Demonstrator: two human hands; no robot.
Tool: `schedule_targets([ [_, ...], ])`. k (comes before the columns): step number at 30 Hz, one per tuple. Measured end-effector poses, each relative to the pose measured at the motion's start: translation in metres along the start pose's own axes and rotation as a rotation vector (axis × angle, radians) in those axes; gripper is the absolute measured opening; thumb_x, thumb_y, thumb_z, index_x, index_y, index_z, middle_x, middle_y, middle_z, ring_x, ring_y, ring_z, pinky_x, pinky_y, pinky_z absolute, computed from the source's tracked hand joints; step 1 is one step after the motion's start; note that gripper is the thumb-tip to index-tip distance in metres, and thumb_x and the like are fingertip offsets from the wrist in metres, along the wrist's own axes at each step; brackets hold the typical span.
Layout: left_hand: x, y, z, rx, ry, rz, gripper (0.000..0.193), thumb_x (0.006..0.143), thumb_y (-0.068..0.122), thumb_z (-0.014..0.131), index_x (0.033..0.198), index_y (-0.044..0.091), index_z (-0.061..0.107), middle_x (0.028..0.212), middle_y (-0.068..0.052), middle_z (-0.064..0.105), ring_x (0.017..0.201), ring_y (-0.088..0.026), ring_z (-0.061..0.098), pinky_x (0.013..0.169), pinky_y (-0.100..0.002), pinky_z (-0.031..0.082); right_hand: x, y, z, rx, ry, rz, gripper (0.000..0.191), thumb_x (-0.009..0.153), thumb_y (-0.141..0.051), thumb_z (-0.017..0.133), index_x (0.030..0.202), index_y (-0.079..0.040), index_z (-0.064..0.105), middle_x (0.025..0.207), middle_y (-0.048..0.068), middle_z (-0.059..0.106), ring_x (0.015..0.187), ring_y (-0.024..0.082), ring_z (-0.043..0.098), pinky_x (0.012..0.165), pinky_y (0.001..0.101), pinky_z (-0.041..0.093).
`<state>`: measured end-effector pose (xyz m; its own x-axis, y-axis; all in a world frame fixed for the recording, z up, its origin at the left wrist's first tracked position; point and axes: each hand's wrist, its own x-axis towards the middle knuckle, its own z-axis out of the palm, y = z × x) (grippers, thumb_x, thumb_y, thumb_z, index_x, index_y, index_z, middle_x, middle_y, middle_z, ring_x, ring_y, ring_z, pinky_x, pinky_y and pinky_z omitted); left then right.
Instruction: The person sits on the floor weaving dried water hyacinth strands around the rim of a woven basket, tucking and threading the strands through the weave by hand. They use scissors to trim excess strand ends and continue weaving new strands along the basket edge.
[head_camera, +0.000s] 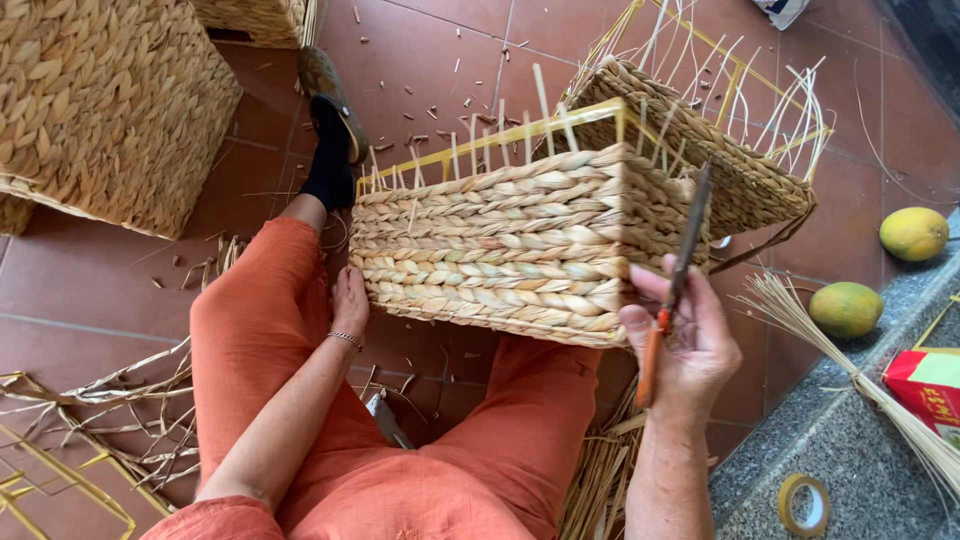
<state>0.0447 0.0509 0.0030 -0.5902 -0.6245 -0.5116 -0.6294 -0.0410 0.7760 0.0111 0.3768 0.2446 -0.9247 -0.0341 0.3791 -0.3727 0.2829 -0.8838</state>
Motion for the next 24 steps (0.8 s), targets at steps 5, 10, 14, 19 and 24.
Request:
schedule_targets([
  [5, -0.057, 0.022, -0.017, 0.065, 0.005, 0.531, 0.058, 0.107, 0.038, 0.044, 0.155, 0.004, 0.041, 0.165, -0.021, 0.029, 0.150, -0.041, 0.025, 0.122, -0.050, 0.023, -0.024, -0.014, -0.003, 0.177, -0.065, 0.037, 0.057, 0.089, -0.014, 0.080, 0.140, -0.004, 0.056, 0.124, 0.014, 0.070, 0.106, 0.020, 0.073, 0.084, 0.0254, 0.062],
  [10, -0.120, 0.078, -0.058, -0.111, -0.232, 0.972, 0.069, 0.104, 0.038, 0.051, 0.161, 0.004, 0.032, 0.172, -0.020, 0.021, 0.161, -0.037, 0.021, 0.131, -0.047, 0.018, -0.008, 0.022, -0.034, -0.113, 0.185, 0.087, 0.036, 0.106, -0.007, 0.071, 0.139, 0.001, 0.058, 0.113, 0.014, 0.075, 0.090, 0.013, 0.066, 0.081, 0.0220, 0.052],
  [14, -0.128, 0.112, -0.064, -0.139, -0.270, 1.064, 0.082, 0.100, 0.031, 0.062, 0.164, 0.004, 0.019, 0.172, -0.023, 0.017, 0.161, -0.036, 0.017, 0.131, -0.045, 0.016, 0.012, 0.085, -0.034, 0.014, 0.254, 0.203, 0.032, 0.106, -0.008, 0.068, 0.135, 0.001, 0.058, 0.106, 0.004, 0.065, 0.093, 0.009, 0.065, 0.083, 0.0219, 0.057],
  [19, -0.129, 0.115, -0.060, -0.198, -0.228, 0.929, 0.075, 0.097, 0.013, 0.065, 0.159, 0.005, 0.024, 0.169, -0.021, 0.026, 0.159, -0.030, 0.028, 0.131, -0.043, 0.023, 0.009, 0.149, -0.019, 0.171, 0.255, 0.516, 0.035, 0.104, -0.017, 0.063, 0.136, -0.004, 0.060, 0.103, -0.002, 0.065, 0.088, 0.005, 0.061, 0.072, 0.0222, 0.055],
  [24, -0.132, 0.115, -0.065, -0.418, -0.379, 0.703, 0.081, 0.095, 0.008, 0.059, 0.164, 0.003, 0.017, 0.160, -0.017, 0.041, 0.145, -0.025, 0.044, 0.122, -0.038, 0.036, 0.003, 0.156, -0.002, 0.211, 0.190, 0.449, 0.044, 0.095, -0.009, 0.076, 0.136, -0.002, 0.062, 0.106, -0.003, 0.062, 0.088, 0.006, 0.058, 0.079, 0.0208, 0.051],
])
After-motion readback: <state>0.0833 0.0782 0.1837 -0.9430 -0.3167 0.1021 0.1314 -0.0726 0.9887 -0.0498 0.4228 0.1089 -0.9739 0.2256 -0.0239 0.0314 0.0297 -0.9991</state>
